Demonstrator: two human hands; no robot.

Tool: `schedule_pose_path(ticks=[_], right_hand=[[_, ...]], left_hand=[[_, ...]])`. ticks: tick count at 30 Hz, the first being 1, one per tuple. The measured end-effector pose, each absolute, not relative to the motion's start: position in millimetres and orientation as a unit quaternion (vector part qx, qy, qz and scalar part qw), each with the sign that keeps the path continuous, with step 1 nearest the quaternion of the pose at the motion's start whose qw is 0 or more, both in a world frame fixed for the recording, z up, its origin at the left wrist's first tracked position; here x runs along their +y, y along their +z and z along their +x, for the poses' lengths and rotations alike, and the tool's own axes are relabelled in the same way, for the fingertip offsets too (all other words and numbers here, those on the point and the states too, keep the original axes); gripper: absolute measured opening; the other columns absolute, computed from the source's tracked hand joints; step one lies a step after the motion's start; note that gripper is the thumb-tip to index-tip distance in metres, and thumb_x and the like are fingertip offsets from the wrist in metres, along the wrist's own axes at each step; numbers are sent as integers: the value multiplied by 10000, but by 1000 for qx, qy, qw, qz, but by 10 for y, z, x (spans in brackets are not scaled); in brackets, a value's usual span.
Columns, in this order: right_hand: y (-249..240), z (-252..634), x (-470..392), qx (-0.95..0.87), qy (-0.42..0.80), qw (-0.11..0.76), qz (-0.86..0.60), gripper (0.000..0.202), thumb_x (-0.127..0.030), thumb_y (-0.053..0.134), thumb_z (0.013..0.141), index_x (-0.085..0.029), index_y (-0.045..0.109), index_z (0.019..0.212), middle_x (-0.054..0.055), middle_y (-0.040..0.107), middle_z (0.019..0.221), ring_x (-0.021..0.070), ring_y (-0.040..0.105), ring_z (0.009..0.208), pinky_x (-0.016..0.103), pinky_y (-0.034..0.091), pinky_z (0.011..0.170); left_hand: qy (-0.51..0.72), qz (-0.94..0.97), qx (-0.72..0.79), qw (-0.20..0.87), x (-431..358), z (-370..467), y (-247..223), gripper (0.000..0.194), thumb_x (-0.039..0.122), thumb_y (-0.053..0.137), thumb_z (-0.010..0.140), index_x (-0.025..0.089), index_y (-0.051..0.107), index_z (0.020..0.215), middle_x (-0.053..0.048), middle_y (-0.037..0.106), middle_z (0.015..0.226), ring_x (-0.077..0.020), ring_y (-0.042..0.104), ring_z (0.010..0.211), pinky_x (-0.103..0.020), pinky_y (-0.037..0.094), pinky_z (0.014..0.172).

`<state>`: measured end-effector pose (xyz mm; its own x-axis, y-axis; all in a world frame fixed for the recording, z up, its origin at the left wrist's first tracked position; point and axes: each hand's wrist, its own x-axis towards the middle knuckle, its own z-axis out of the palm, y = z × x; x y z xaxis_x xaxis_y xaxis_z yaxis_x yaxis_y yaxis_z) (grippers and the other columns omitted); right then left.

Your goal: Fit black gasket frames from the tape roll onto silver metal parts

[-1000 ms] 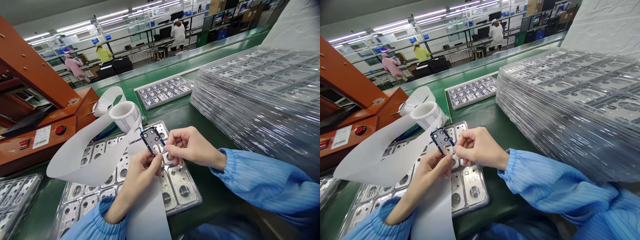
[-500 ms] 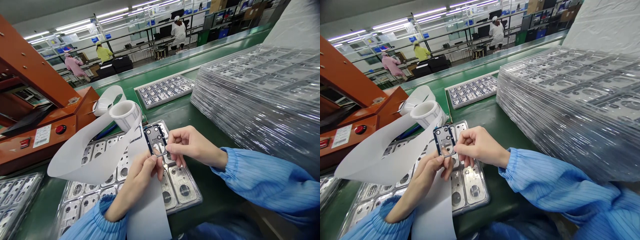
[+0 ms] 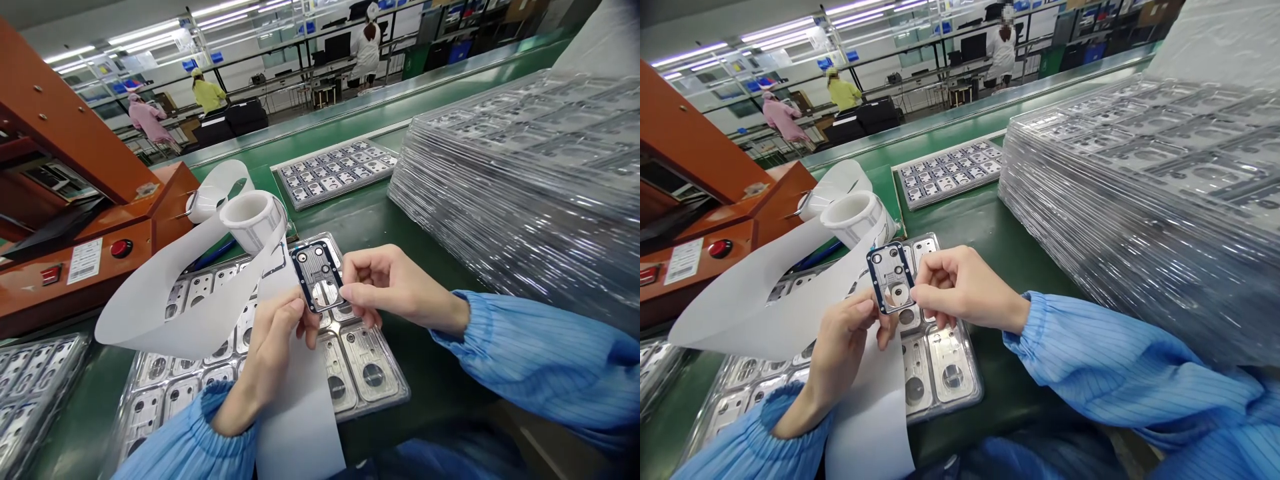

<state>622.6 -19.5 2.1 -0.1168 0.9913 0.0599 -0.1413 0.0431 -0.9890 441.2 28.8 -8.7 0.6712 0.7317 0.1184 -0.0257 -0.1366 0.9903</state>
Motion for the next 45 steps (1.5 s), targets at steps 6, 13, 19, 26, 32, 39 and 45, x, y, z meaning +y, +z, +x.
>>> schedule_pose_path(ticks=[6, 13, 19, 26, 32, 39, 45], right_hand=[[24, 6222, -188, -508, 545, 511, -429, 238, -194, 718, 681, -131, 505, 595, -18, 552, 473, 75, 527, 366, 115, 417, 342], [21, 6220, -186, -512, 543, 506, -433, 243, -208, 713, 680, -135, 500, 590, -21, 540, 463, 73, 513, 362, 120, 409, 339], [37, 6217, -186, -513, 546, 500, -435, 229, -191, 698, 683, -136, 498, 587, -26, 532, 453, 71, 509, 362, 120, 416, 342], [35, 6230, -182, -498, 573, 503, -413, 215, -178, 689, 688, -136, 500, 595, -25, 553, 477, 69, 511, 361, 125, 418, 342], [24, 6236, -176, -493, 583, 503, -404, 238, -202, 712, 685, -134, 502, 596, -20, 562, 480, 69, 509, 357, 126, 409, 332], [20, 6239, -177, -488, 587, 504, -404, 245, -203, 720, 675, -130, 501, 592, -18, 563, 474, 69, 506, 351, 123, 405, 327], [34, 6233, -180, -494, 580, 502, -410, 222, -180, 698, 679, -132, 501, 590, -22, 563, 476, 69, 510, 354, 123, 409, 331]], left_hand=[[292, 723, 263, 568, 286, 4398, -84, 318, 267, 401, 892, 173, 492, 602, 22, 478, 517, -107, 419, 532, -253, 325, 554], [280, 769, 293, 494, 278, 4426, -15, 340, 258, 438, 862, 169, 455, 534, 25, 479, 487, -88, 434, 485, -229, 325, 513], [263, 767, 284, 512, 287, 4413, -44, 336, 276, 416, 885, 170, 466, 570, 26, 471, 489, -93, 423, 495, -235, 327, 535], [267, 694, 243, 623, 286, 4381, -73, 288, 266, 378, 888, 167, 527, 663, 7, 490, 538, -115, 417, 534, -260, 326, 558], [272, 686, 241, 631, 286, 4391, -59, 304, 253, 376, 880, 168, 529, 632, 4, 491, 530, -118, 416, 532, -270, 319, 561], [265, 690, 238, 630, 295, 4382, -75, 286, 247, 403, 879, 168, 526, 633, 13, 485, 525, -111, 412, 532, -270, 308, 567], [262, 708, 246, 608, 296, 4365, -84, 297, 269, 422, 887, 170, 513, 621, 18, 477, 513, -108, 415, 528, -263, 316, 575]])
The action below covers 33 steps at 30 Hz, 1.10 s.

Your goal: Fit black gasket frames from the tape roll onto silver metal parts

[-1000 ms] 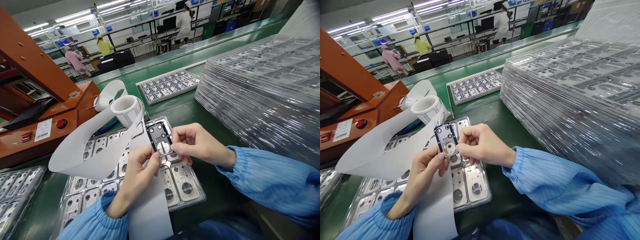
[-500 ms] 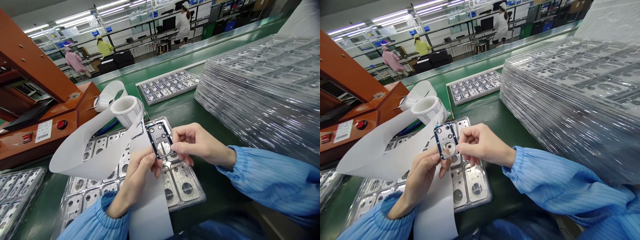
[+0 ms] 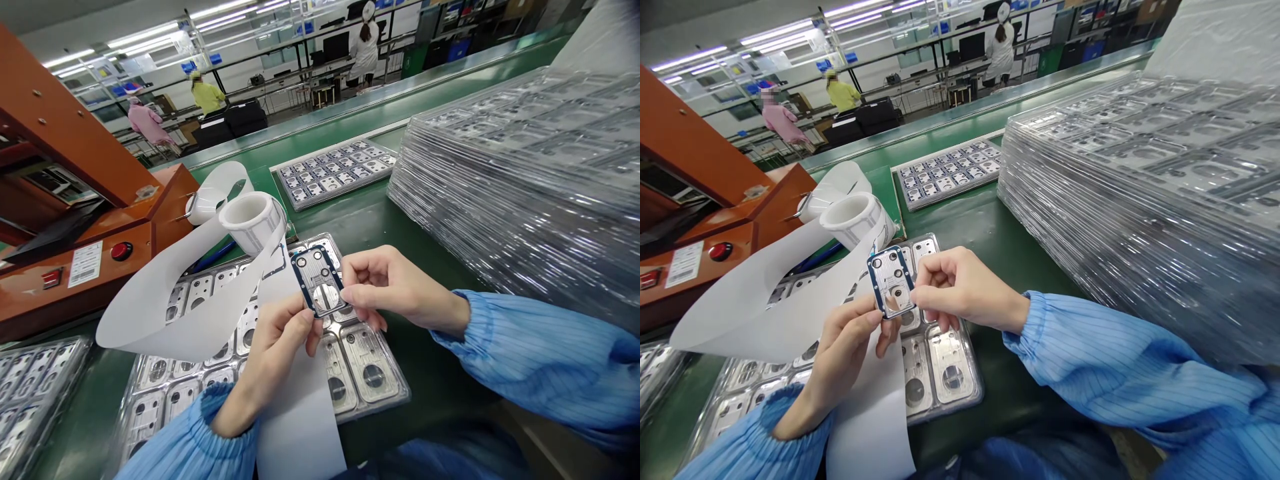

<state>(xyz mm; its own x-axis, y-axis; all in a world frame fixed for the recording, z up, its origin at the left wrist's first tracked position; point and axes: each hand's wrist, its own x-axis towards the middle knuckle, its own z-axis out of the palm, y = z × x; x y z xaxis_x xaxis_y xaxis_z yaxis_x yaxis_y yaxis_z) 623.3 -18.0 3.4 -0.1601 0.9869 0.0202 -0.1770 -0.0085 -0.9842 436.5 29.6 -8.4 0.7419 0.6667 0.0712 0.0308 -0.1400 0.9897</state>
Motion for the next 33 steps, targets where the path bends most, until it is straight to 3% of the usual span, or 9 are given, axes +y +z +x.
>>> schedule_pose_path(ticks=[7, 19, 33], right_hand=[[52, 6244, -186, -501, 573, 492, -423, 170, -141, 635, 690, -138, 499, 589, -29, 555, 474, 66, 508, 358, 121, 403, 336], [41, 6224, -187, -497, 578, 495, -416, 171, -145, 629, 690, -138, 493, 586, -29, 551, 466, 63, 505, 352, 116, 401, 335], [34, 6235, -186, -509, 562, 493, -427, 193, -169, 659, 694, -140, 495, 598, -32, 545, 473, 69, 500, 356, 130, 407, 343]], left_hand=[[258, 740, 267, 562, 299, 4380, -84, 311, 317, 468, 867, 174, 487, 592, 26, 463, 473, -104, 420, 498, -249, 326, 537], [247, 717, 239, 606, 309, 4369, -91, 286, 294, 430, 884, 171, 493, 633, 22, 461, 526, -105, 389, 508, -268, 299, 560], [264, 734, 226, 584, 308, 4403, -87, 295, 321, 448, 899, 161, 488, 655, 36, 451, 540, -82, 414, 523, -229, 325, 545]])
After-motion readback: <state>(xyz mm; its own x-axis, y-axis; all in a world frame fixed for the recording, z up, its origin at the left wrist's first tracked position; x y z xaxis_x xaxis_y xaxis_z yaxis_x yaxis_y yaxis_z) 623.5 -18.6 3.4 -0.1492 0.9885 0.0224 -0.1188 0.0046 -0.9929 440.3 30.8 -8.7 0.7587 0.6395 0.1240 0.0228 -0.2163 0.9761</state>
